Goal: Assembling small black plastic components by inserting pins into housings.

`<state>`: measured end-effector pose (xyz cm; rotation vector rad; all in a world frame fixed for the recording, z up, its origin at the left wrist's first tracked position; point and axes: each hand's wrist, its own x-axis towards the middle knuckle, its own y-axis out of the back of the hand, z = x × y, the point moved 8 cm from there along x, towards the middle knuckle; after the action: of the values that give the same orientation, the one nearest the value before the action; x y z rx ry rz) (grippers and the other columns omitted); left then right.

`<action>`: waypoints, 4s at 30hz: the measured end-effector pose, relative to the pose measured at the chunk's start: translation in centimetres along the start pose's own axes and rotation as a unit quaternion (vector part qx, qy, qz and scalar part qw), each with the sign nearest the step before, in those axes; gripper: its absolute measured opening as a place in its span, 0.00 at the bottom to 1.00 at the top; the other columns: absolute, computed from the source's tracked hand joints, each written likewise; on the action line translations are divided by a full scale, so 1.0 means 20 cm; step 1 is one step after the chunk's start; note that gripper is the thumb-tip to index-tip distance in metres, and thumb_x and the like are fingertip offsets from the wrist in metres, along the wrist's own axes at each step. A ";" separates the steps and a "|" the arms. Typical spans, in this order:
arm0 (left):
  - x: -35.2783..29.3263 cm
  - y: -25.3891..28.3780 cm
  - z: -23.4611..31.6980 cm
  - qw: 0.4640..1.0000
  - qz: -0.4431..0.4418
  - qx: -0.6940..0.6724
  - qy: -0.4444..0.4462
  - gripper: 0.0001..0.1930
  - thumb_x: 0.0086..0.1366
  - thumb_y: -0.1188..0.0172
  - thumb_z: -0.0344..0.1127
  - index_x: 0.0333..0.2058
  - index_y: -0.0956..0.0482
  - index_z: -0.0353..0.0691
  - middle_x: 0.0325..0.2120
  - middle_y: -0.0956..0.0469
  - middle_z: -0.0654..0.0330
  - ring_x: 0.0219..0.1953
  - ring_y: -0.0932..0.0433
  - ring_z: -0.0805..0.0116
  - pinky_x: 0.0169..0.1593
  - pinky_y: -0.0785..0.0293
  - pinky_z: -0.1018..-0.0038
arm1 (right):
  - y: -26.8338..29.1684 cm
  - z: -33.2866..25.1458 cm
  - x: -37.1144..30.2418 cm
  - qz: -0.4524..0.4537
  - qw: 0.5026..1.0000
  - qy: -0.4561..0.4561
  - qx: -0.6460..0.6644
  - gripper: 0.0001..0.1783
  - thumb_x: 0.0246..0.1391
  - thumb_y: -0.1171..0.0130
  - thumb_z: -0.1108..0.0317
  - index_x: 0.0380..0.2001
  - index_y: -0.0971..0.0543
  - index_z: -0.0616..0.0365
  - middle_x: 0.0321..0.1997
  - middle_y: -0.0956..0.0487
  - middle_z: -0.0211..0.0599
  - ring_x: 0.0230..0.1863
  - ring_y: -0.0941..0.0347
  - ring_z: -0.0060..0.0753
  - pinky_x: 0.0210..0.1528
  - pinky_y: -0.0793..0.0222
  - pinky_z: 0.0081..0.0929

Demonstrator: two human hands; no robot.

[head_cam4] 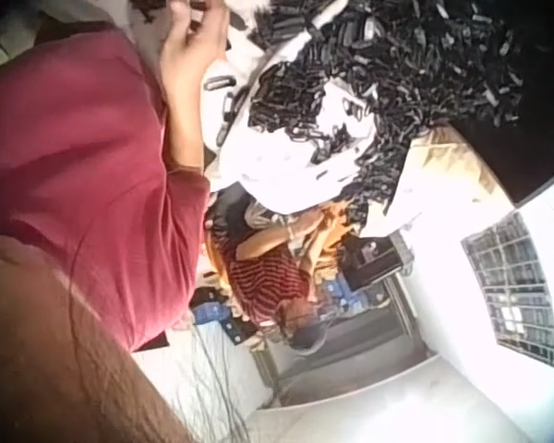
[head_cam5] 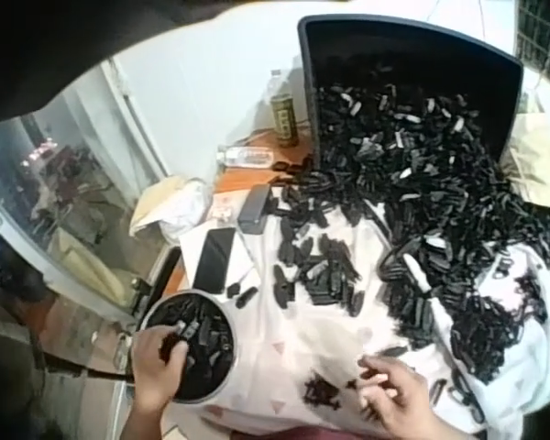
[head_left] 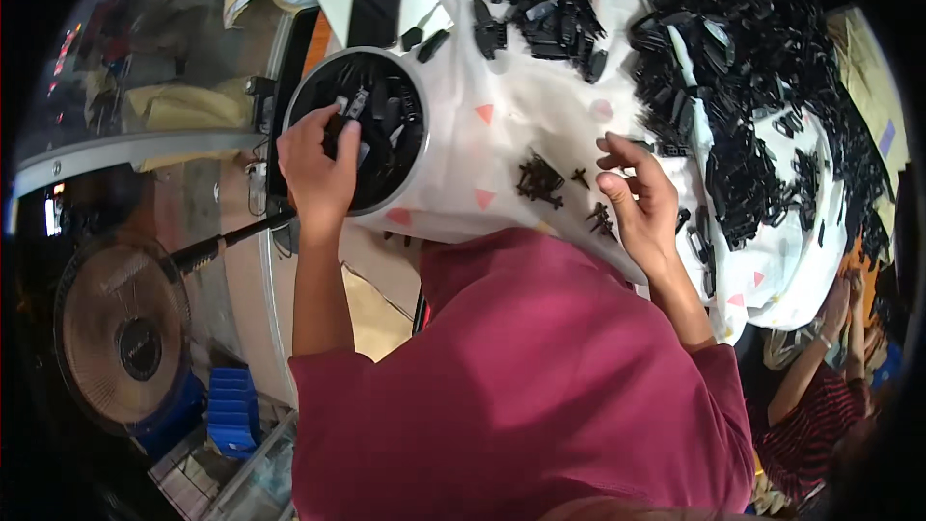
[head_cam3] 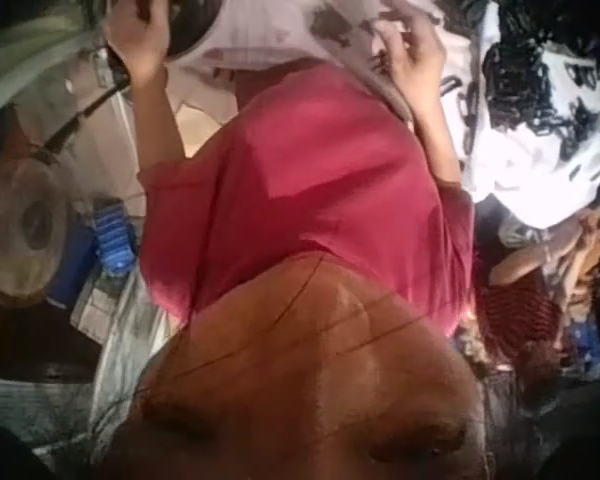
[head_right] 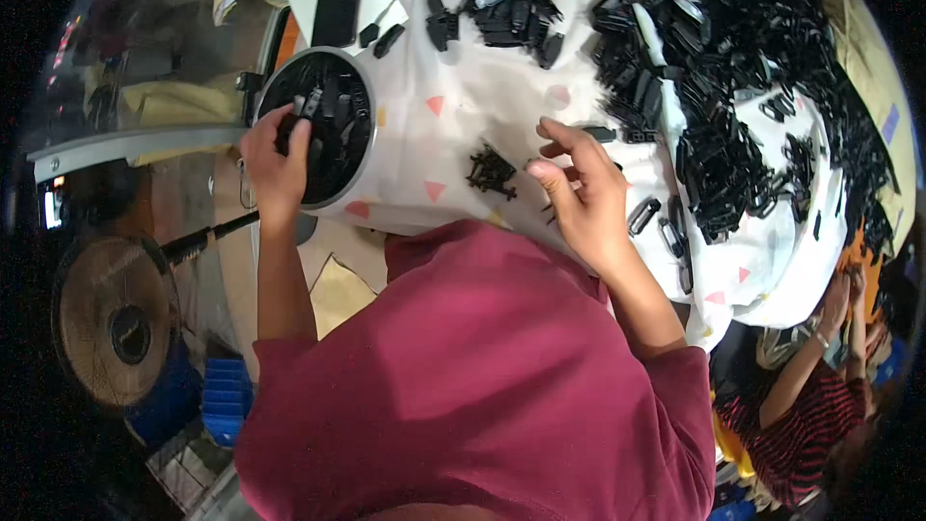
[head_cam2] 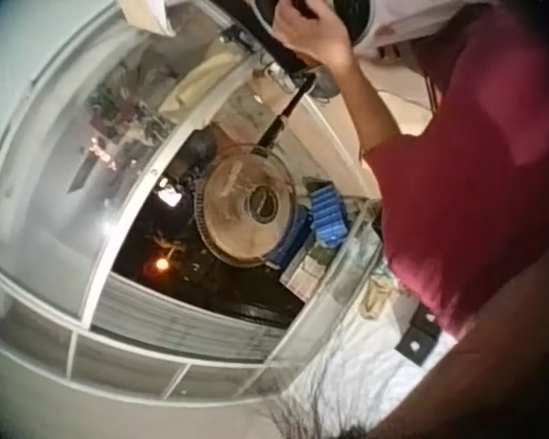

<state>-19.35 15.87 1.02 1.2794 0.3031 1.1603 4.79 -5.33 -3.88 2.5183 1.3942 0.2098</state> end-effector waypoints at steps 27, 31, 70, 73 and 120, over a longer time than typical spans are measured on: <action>-0.14 -0.69 0.92 0.669 -0.384 -0.629 0.101 0.19 0.53 0.43 0.24 0.45 0.31 0.32 0.37 0.26 0.59 0.39 0.29 0.75 0.44 0.34 0.81 | 0.18 -0.05 0.02 0.029 0.971 0.130 -0.196 0.12 0.49 0.47 0.68 0.38 0.27 0.60 0.33 0.29 0.36 0.36 0.31 0.30 0.31 0.33 0.21; -0.12 -0.62 0.97 0.674 -0.352 -0.647 0.062 0.17 0.52 0.41 0.23 0.43 0.29 0.32 0.32 0.25 0.64 0.32 0.29 0.80 0.36 0.31 0.84 | 0.19 -0.03 0.04 -0.005 0.967 -0.069 0.246 0.13 0.57 0.56 0.66 0.42 0.30 0.60 0.30 0.28 0.29 0.30 0.31 0.17 0.21 0.40 0.10; -0.24 -0.79 1.20 0.551 -0.416 -0.710 0.140 0.11 0.59 0.45 0.35 0.36 0.25 0.33 0.30 0.25 0.64 0.33 0.29 0.79 0.39 0.34 0.83 | 0.28 0.18 -0.15 0.172 0.941 -0.082 0.279 0.10 0.48 0.44 0.75 0.34 0.29 0.68 0.32 0.24 0.41 0.30 0.25 0.26 0.34 0.28 0.21; -0.24 -0.84 1.24 0.524 -0.461 -0.703 0.140 0.11 0.59 0.46 0.35 0.36 0.25 0.34 0.29 0.25 0.64 0.33 0.29 0.80 0.37 0.33 0.83 | 0.27 0.23 -0.13 0.144 0.932 -0.107 0.315 0.09 0.48 0.44 0.74 0.33 0.29 0.68 0.32 0.24 0.42 0.29 0.25 0.26 0.33 0.28 0.20; -0.14 -0.60 1.08 0.601 -0.380 -0.697 0.089 0.16 0.46 0.34 0.29 0.34 0.27 0.33 0.29 0.26 0.65 0.30 0.30 0.81 0.36 0.33 0.85 | 0.26 0.00 -0.01 0.127 0.961 -0.039 0.241 0.16 0.44 0.42 0.79 0.39 0.27 0.64 0.37 0.26 0.38 0.33 0.29 0.24 0.33 0.32 0.18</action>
<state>1.38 2.89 -3.00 -0.4145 -0.0093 0.4157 8.92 -8.17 -2.38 3.0618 1.1992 -0.2098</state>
